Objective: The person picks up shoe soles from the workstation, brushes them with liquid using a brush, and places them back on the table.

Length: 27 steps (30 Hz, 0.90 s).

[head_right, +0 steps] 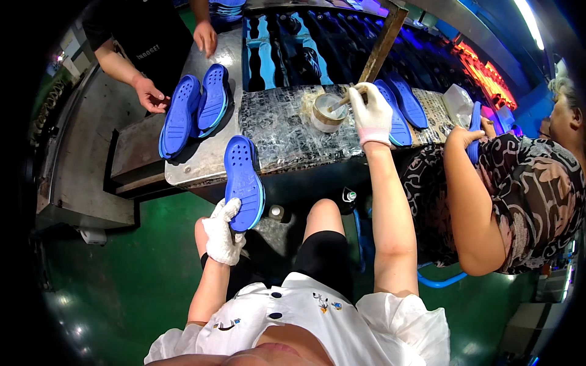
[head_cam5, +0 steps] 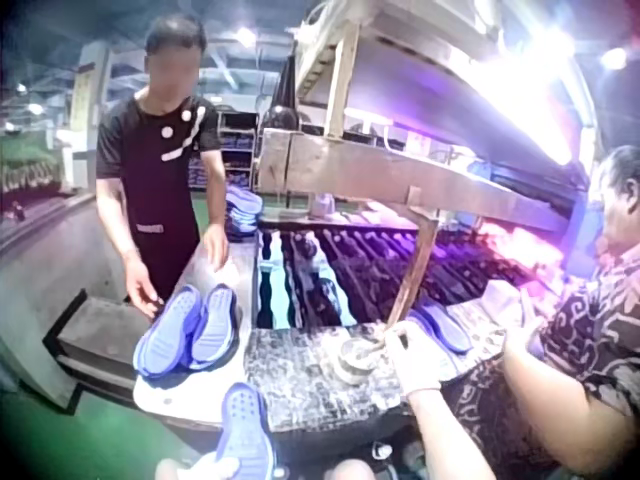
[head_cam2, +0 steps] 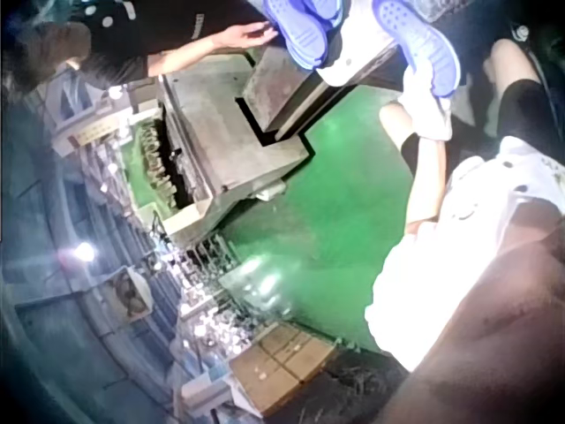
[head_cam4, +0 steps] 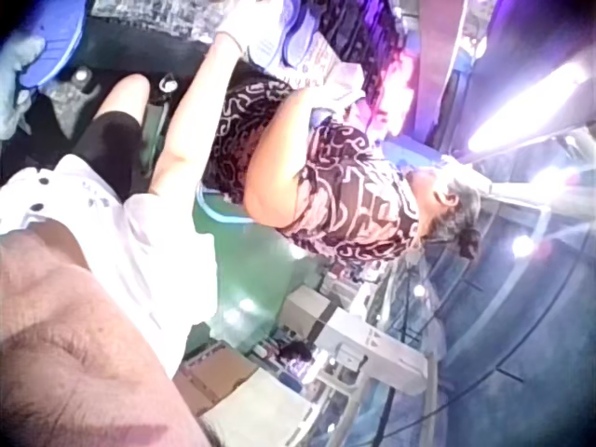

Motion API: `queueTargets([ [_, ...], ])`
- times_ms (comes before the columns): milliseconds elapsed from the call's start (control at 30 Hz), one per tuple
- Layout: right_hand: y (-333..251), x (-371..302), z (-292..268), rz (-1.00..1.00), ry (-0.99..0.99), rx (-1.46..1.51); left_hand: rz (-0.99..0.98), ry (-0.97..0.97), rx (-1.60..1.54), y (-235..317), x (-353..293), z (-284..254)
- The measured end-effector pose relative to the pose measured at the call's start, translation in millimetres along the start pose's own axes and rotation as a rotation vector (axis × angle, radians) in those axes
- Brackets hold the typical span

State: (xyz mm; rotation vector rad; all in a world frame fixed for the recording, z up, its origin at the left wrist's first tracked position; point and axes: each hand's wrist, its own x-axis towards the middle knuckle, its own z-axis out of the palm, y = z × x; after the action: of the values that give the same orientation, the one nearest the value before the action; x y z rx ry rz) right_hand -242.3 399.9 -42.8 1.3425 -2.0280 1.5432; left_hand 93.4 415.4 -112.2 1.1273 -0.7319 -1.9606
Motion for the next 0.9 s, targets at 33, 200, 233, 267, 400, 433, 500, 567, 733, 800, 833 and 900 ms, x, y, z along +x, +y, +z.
queueTargets([
  [33,-2.9,-0.9,1.4,0.031,-0.029,-0.021,-0.006,0.007,0.004,-1.5,-0.1,-0.6],
  [200,-1.2,-1.3,5.7,-0.066,-0.026,-0.082,-0.04,0.02,0.02,-1.9,-4.1,-1.2],
  [233,-3.6,-1.4,5.9,-0.064,-0.033,-0.077,-0.053,0.034,-0.018,0.8,-6.2,2.3],
  [267,-6.8,-1.4,4.6,-0.03,-0.019,-0.054,-0.068,0.051,-0.056,2.9,-7.1,4.4],
  [400,-32.2,-7.2,-9.1,-0.153,0.158,0.034,-0.06,0.043,0.079,11.0,-4.0,1.1],
  [433,-34.6,-11.4,-13.5,-0.152,0.189,0.06,-0.014,0.021,0.063,11.4,-1.6,2.1],
  [500,-27.0,-18.1,-20.8,-0.074,0.094,-0.002,0.041,0.018,0.094,25.3,-8.1,9.8],
  [567,-17.8,-31.9,-22.1,0.028,0.166,0.276,0.156,-0.027,0.044,32.7,-9.1,15.8],
  [733,-29.1,-59.7,-36.2,0.076,0.283,0.192,0.316,-0.023,0.004,43.2,-15.8,21.7],
  [800,-28.6,-69.8,-43.2,0.064,0.366,0.284,0.311,-0.074,-0.025,44.8,-19.5,23.1],
  [833,-28.9,-76.3,-46.2,0.082,0.38,0.277,0.306,-0.073,-0.019,46.0,-22.2,22.8],
  [900,-35.4,-90.3,-45.2,0.097,0.27,0.192,0.259,-0.09,-0.097,47.2,-26.4,22.7],
])
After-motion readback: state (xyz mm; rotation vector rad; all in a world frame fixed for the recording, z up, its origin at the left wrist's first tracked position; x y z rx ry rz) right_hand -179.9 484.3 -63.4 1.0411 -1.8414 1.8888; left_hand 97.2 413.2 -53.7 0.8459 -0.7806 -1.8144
